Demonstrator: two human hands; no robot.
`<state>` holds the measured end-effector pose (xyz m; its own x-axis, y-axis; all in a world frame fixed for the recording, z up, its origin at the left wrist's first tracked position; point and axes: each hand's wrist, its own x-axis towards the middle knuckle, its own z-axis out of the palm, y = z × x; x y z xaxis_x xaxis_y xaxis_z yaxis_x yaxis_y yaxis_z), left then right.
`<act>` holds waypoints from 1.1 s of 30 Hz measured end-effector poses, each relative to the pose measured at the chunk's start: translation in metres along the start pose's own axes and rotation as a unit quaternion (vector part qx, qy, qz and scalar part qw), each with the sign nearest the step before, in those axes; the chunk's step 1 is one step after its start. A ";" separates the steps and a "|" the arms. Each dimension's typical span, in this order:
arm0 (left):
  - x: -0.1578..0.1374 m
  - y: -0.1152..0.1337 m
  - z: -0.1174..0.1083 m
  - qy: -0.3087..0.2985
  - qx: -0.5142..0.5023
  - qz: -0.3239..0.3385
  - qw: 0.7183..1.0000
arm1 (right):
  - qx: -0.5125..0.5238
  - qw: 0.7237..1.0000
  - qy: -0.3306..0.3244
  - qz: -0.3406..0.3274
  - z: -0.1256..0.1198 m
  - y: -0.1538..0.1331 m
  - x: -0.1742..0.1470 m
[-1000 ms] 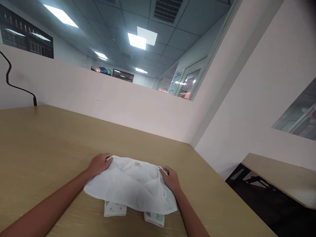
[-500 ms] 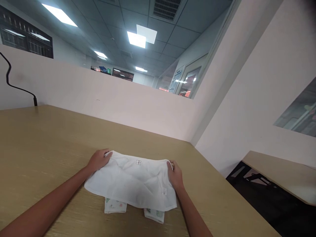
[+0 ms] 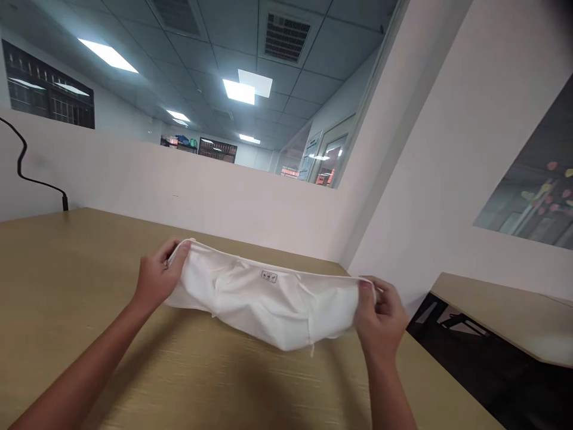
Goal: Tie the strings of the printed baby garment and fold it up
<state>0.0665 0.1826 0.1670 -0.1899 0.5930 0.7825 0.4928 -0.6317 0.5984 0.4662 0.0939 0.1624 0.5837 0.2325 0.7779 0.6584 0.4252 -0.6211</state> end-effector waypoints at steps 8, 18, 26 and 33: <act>0.008 0.017 -0.008 -0.034 0.134 0.018 0.990 | -0.055 0.995 -0.078 0.007 0.005 0.002 0.020; -0.038 -0.132 0.073 -0.281 0.205 -0.062 0.936 | -0.106 0.935 -0.319 0.110 0.066 0.165 -0.048; -0.033 -0.164 0.078 -0.376 0.150 -0.132 0.905 | -0.116 0.854 -0.467 0.197 0.048 0.196 -0.048; -0.023 -0.143 0.056 -0.366 0.048 -0.204 0.907 | -0.015 0.891 -0.379 0.251 0.050 0.195 -0.050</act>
<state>0.0479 0.2875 0.0534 0.2242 0.9621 0.1551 0.5859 -0.2602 0.7675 0.5417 0.2093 0.0068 0.3270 0.9153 0.2350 0.4246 0.0799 -0.9019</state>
